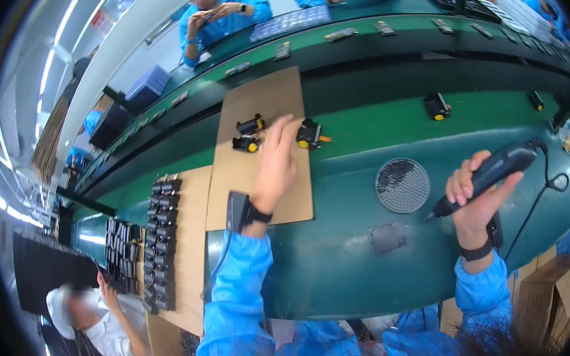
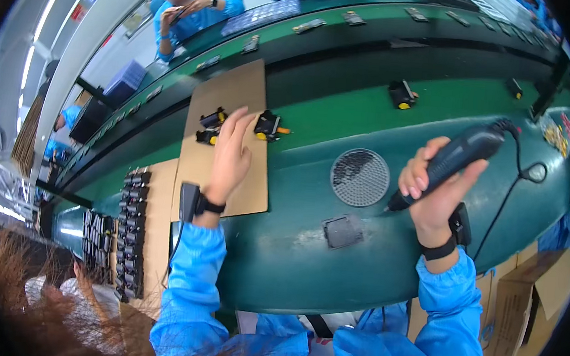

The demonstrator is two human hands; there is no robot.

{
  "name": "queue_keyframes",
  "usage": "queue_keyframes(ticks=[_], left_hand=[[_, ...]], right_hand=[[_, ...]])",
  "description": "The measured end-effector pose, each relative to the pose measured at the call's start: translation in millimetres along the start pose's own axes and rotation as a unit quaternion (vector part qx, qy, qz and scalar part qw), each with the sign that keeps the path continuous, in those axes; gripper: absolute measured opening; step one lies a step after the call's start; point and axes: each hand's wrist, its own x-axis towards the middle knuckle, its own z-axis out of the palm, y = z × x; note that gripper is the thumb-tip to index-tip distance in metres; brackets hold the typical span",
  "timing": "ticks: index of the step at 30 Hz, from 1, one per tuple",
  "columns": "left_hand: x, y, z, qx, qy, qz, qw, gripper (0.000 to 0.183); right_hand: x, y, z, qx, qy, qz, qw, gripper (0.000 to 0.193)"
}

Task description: Using an electric screwdriver to fasten components into small black plastic housings on an assembly line.

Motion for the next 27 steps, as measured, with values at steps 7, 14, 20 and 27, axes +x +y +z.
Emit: queue_keyframes(ticks=[7,14,20,27], left_hand=[[49,5,22,0.088,-0.121,0.029,0.988,0.072],[61,-7,10,0.136,-0.221,0.154,0.953,0.065],[64,-16,3,0.150,-0.247,0.120,0.950,0.051],[47,42,-6,0.083,-0.231,-0.011,0.969,0.059]], right_hand=[[5,-11,-6,-0.005,-0.003,-0.012,1.000,0.084],[4,-8,-9,-0.008,-0.007,-0.013,1.000,0.085],[6,-4,-11,-0.019,-0.017,0.003,1.000,0.086],[7,-10,-14,-0.015,-0.018,-0.009,1.000,0.088]])
